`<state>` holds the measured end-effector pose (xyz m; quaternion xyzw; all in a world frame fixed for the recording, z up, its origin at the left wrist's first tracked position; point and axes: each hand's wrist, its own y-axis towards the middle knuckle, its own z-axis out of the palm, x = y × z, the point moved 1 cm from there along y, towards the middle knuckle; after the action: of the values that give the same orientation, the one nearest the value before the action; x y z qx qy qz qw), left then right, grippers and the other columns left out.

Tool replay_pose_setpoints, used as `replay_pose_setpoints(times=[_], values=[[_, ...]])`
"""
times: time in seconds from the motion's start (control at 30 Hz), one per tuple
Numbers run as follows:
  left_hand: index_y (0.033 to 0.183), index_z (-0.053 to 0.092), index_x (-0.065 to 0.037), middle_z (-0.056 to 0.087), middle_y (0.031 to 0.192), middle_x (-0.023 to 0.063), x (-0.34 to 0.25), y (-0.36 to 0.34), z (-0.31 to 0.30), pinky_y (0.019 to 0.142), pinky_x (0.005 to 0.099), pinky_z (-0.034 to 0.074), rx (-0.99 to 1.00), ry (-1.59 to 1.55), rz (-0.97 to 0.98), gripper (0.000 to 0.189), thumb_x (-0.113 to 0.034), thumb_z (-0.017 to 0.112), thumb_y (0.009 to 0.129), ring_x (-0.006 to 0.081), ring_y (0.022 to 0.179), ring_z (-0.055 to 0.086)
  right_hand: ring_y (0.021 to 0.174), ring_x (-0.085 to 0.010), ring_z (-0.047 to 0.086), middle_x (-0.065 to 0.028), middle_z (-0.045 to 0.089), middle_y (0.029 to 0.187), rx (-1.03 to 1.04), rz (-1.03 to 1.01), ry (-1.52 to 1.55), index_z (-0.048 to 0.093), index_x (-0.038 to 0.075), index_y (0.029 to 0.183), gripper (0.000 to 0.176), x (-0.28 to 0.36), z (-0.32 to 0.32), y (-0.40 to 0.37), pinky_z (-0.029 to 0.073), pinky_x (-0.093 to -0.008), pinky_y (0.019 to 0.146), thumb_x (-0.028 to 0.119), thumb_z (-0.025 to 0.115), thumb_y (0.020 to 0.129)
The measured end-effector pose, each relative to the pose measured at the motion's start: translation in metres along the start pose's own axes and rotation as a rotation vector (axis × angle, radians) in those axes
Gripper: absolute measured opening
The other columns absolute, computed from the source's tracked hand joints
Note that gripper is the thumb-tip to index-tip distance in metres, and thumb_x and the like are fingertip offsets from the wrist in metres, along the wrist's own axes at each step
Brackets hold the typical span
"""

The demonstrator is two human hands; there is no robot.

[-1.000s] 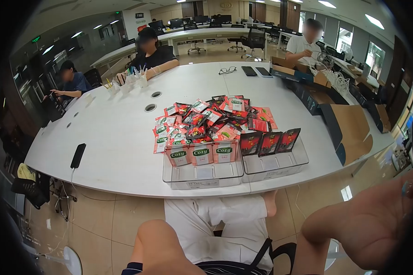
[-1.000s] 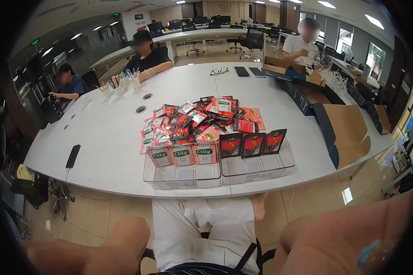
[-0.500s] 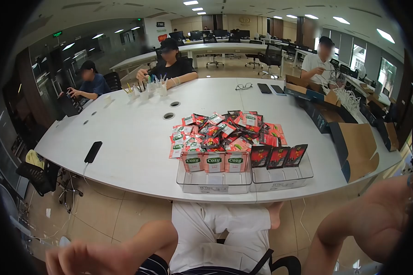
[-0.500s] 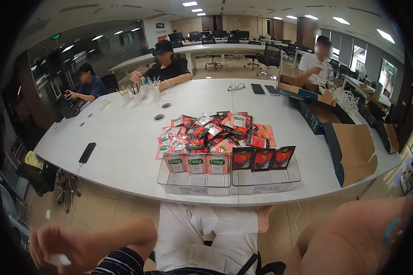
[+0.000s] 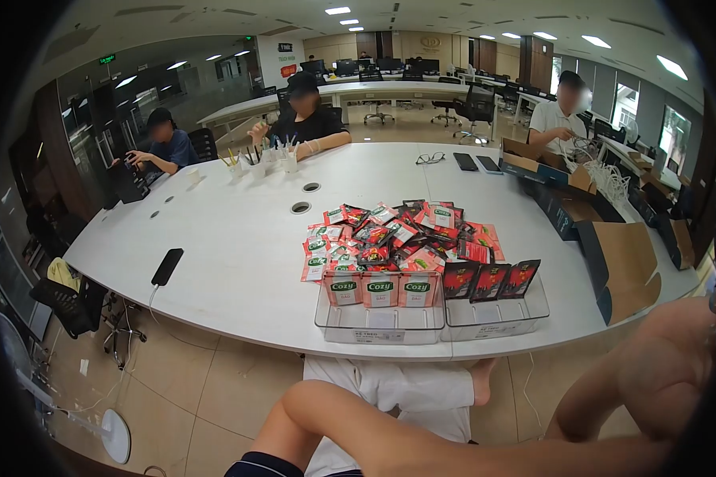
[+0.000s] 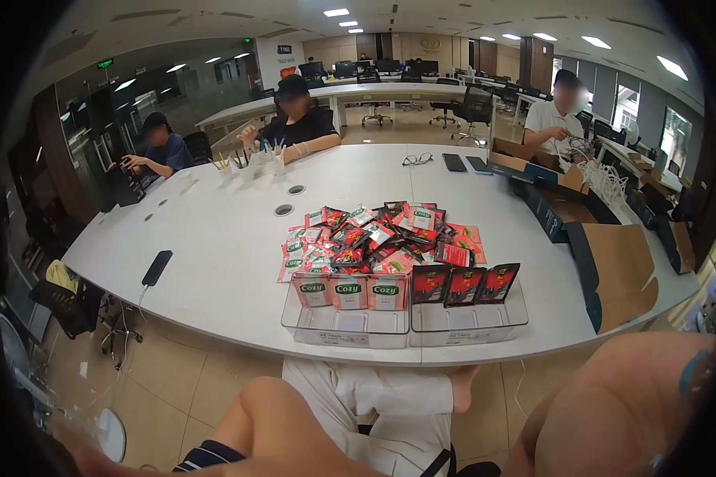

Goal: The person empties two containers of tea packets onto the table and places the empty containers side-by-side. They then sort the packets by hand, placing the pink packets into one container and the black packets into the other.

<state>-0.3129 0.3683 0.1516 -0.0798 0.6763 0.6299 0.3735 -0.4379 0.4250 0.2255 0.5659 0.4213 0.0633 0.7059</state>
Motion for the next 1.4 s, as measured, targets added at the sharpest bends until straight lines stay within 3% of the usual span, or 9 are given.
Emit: replay_pose_setpoints(times=[0.5, 0.8, 0.9, 0.97, 1.1, 1.2, 1.3, 1.37, 1.4], values=[[0.107, 0.062, -0.005, 0.057, 0.111, 0.0155, 0.056, -0.047, 0.006, 0.088, 0.0407, 0.047, 0.204, -0.224, -0.412, 0.021, -0.006, 0.053, 0.088, 0.026, 0.099, 0.058, 0.075, -0.0142, 0.06, -0.0109, 0.063, 0.087, 0.031, 0.003, -0.004, 0.059, -0.004, 0.115, 0.027, 0.01, 0.0, 0.002, 0.048, -0.027, 0.076, 0.002, 0.058, 0.089], [0.101, 0.067, -0.013, 0.06, 0.101, 0.0049, -0.085, -0.064, 0.007, 0.078, 0.0315, 0.047, -0.251, 1.634, 0.063, 0.025, -0.002, 0.067, 0.078, 0.0206, 0.095, 0.056, 0.073, -0.0136, 0.06, -0.0102, 0.063, 0.085, 0.072, 0.018, -0.029, 0.06, -0.004, 0.115, 0.026, 0.019, -0.018, 0.009, 0.048, -0.0271, 0.076, 0.002, 0.057, 0.09], [0.099, 0.066, -0.016, 0.054, 0.102, -0.0011, -0.096, -0.076, 0.026, 0.075, 0.0321, 0.047, -0.45, 1.692, 0.359, 0.022, -0.003, 0.066, 0.081, 0.0142, 0.093, 0.051, 0.072, -0.0134, 0.059, -0.01, 0.063, 0.084, 0.075, 0.024, -0.028, 0.06, -0.004, 0.115, 0.026, 0.016, -0.013, 0.005, 0.048, -0.0271, 0.076, 0.002, 0.056, 0.09], [0.098, 0.065, -0.017, 0.049, 0.107, -0.005, -0.118, -0.064, 0.044, 0.077, 0.0361, 0.049, -0.442, 1.698, 0.073, 0.031, 0.006, 0.069, 0.077, 0.0105, 0.096, 0.052, 0.072, -0.0133, 0.059, -0.0098, 0.063, 0.084, 0.087, 0.042, -0.026, 0.06, -0.004, 0.115, 0.026, 0.011, -0.007, 0.0, 0.048, -0.0271, 0.076, 0.002, 0.056, 0.09], [0.112, 0.058, -0.02, 0.047, 0.112, 0.0007, -0.127, -0.074, 0.018, 0.08, 0.0378, 0.05, -0.102, 1.724, 0.288, 0.043, 0.007, 0.067, 0.078, 0.0153, 0.102, 0.049, 0.071, -0.0131, 0.059, -0.0095, 0.063, 0.083, 0.109, 0.053, -0.019, 0.06, -0.004, 0.115, 0.025, 0.008, 0.001, -0.003, 0.047, -0.0271, 0.076, 0.002, 0.056, 0.091], [0.118, 0.054, -0.02, 0.045, 0.119, 0.0033, -0.137, -0.079, 0.023, 0.08, 0.0394, 0.051, -0.205, 1.63, -0.014, 0.049, 0.002, 0.069, 0.078, 0.0176, 0.103, 0.049, 0.071, -0.0129, 0.059, -0.0092, 0.063, 0.083, 0.118, 0.059, -0.021, 0.061, -0.004, 0.115, 0.025, 0.007, 0.003, -0.004, 0.047, -0.0271, 0.075, 0.002, 0.055, 0.091], [0.091, 0.06, -0.018, 0.056, 0.099, 0.0015, -0.113, -0.085, -0.015, 0.068, 0.0347, 0.049, -0.313, 1.863, 0.41, 0.026, 0.0, 0.066, 0.073, 0.0205, 0.086, 0.054, 0.07, -0.0127, 0.059, -0.009, 0.063, 0.082, 0.123, 0.073, -0.031, 0.061, -0.004, 0.115, 0.025, 0.004, 0.003, -0.005, 0.047, -0.0271, 0.075, 0.002, 0.055, 0.091], [0.075, 0.064, -0.014, 0.067, 0.089, 0.0045, -0.103, -0.084, -0.046, 0.063, 0.0336, 0.052, -0.379, 1.89, 0.394, 0.019, 0.002, 0.068, 0.066, 0.0236, 0.076, 0.063, 0.07, -0.0125, 0.059, -0.0088, 0.063, 0.082, 0.127, 0.101, -0.047, 0.061, -0.003, 0.115, 0.025, 0.001, 0.002, -0.01, 0.047, -0.0272, 0.075, 0.002, 0.055, 0.091], [0.082, 0.065, -0.011, 0.067, 0.09, 0.0078, -0.105, -0.087, -0.053, 0.064, 0.0338, 0.052, -0.5, 1.942, 0.141, 0.019, 0.004, 0.065, 0.07, 0.023, 0.073, 0.064, 0.07, -0.0125, 0.059, -0.0087, 0.063, 0.082, 0.13, 0.119, -0.075, 0.061, -0.003, 0.115, 0.025, 0.001, 0.001, -0.014, 0.047, -0.0272, 0.075, 0.002, 0.054, 0.092]])
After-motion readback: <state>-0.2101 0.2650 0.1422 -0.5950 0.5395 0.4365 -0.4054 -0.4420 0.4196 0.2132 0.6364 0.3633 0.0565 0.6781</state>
